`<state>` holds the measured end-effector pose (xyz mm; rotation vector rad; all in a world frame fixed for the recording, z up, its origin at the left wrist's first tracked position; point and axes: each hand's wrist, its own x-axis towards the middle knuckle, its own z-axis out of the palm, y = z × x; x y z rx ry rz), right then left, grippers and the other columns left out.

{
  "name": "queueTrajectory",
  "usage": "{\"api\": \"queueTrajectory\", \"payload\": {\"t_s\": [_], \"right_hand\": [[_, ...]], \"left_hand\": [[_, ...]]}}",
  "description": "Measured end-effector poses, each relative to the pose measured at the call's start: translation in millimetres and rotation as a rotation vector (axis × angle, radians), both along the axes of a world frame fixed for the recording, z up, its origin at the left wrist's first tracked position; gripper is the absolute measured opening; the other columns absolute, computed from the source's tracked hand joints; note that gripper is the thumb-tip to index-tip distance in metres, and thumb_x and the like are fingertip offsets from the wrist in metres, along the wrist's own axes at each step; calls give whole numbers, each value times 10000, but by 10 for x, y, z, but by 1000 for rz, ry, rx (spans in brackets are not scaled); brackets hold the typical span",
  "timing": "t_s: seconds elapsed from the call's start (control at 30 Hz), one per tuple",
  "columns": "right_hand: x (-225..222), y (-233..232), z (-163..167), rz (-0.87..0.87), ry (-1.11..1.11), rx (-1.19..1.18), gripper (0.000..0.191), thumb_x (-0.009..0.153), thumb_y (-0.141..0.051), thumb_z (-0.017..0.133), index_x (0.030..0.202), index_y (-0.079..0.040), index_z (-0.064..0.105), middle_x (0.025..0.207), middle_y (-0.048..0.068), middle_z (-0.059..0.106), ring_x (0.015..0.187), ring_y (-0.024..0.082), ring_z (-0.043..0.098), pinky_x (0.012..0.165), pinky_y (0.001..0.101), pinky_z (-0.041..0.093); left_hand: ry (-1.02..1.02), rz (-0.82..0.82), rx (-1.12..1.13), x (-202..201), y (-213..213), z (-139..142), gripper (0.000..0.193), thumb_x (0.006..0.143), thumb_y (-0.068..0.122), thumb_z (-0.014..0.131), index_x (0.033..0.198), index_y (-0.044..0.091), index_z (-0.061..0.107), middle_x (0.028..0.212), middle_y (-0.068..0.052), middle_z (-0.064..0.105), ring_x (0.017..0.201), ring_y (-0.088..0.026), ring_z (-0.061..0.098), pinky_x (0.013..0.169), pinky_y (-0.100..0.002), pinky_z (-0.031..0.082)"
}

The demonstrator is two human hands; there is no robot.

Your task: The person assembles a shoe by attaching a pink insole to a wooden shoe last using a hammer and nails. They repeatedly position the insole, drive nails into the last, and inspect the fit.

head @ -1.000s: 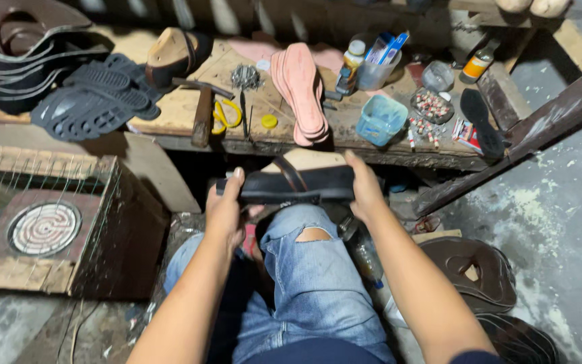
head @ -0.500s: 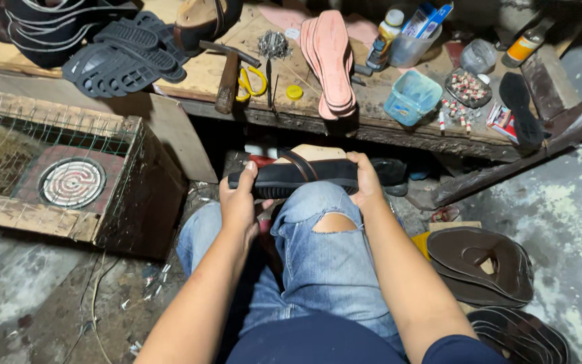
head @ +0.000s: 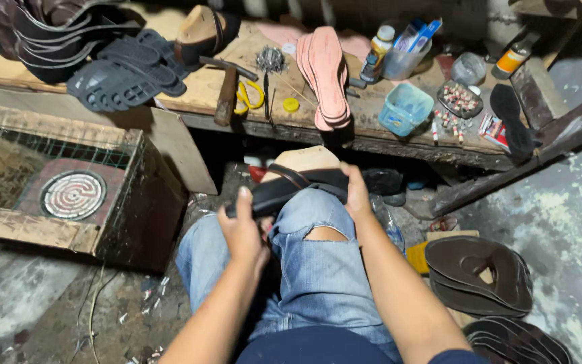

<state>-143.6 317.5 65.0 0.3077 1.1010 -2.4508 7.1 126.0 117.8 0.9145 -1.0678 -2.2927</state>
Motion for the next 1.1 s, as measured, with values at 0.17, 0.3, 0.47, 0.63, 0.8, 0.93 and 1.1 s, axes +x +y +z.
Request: {"api": "queueTrajectory", "payload": {"t_s": [0.17,0.3,0.47,0.63,0.8,0.93,1.1], "right_hand": [[26,-33,182,-51,1,135,349,856,-292,713,1138,-92,667,1068,73,707,923,224,704,833,422,584],[-63,-15,597,263,147,-50,567,780,-261,783,1269,-64,574,1162,132,687,1014,289,690,854,517,579],[103,-115,929,537,638,382,760,726,-104,833,1410,-20,512,1311,85,659,1199,186,636,1054,347,507],[753,-72,737,466,526,488,673,799,-83,796,1394,22,498,1245,114,666,1125,189,647,955,363,554],[829,562,922,265,354,319,648,784,-68,698,1379,48,470,1270,190,659,1068,308,716,837,469,636],[621,1335,1370,3,317,133,676,912,-298,590,1434,118,480,1244,337,632,946,445,718,759,483,620],[-153,1779,1608,-426,739,111,561,1061,-125,574,1566,29,386,1403,220,581,1100,346,661,916,440,594]], "left_hand": [[6,-39,-2,-97,-46,55,458,926,361,726,1149,28,503,876,-97,659,623,-179,647,466,-297,540],[176,-46,-151,-252,-370,235,507,922,344,726,1258,85,448,1043,-70,622,804,-163,647,624,-337,587],[246,-49,-260,-211,-530,483,770,904,284,701,1511,205,234,1342,-11,542,1126,-122,592,877,-315,565],[236,-73,-209,-132,-582,447,858,929,187,741,1609,125,223,1348,1,570,1113,-120,615,894,-291,534],[-157,-35,-607,-191,-1236,639,618,1027,226,677,1551,75,387,1073,-60,612,881,-159,588,767,-324,505],[264,-81,-157,6,-1681,719,529,1058,385,587,1460,84,420,1232,-30,622,1082,-220,651,999,-445,554],[177,-125,152,164,-1354,370,694,1003,660,420,1390,106,579,1393,-110,611,1217,-294,626,1074,-489,483]]}}
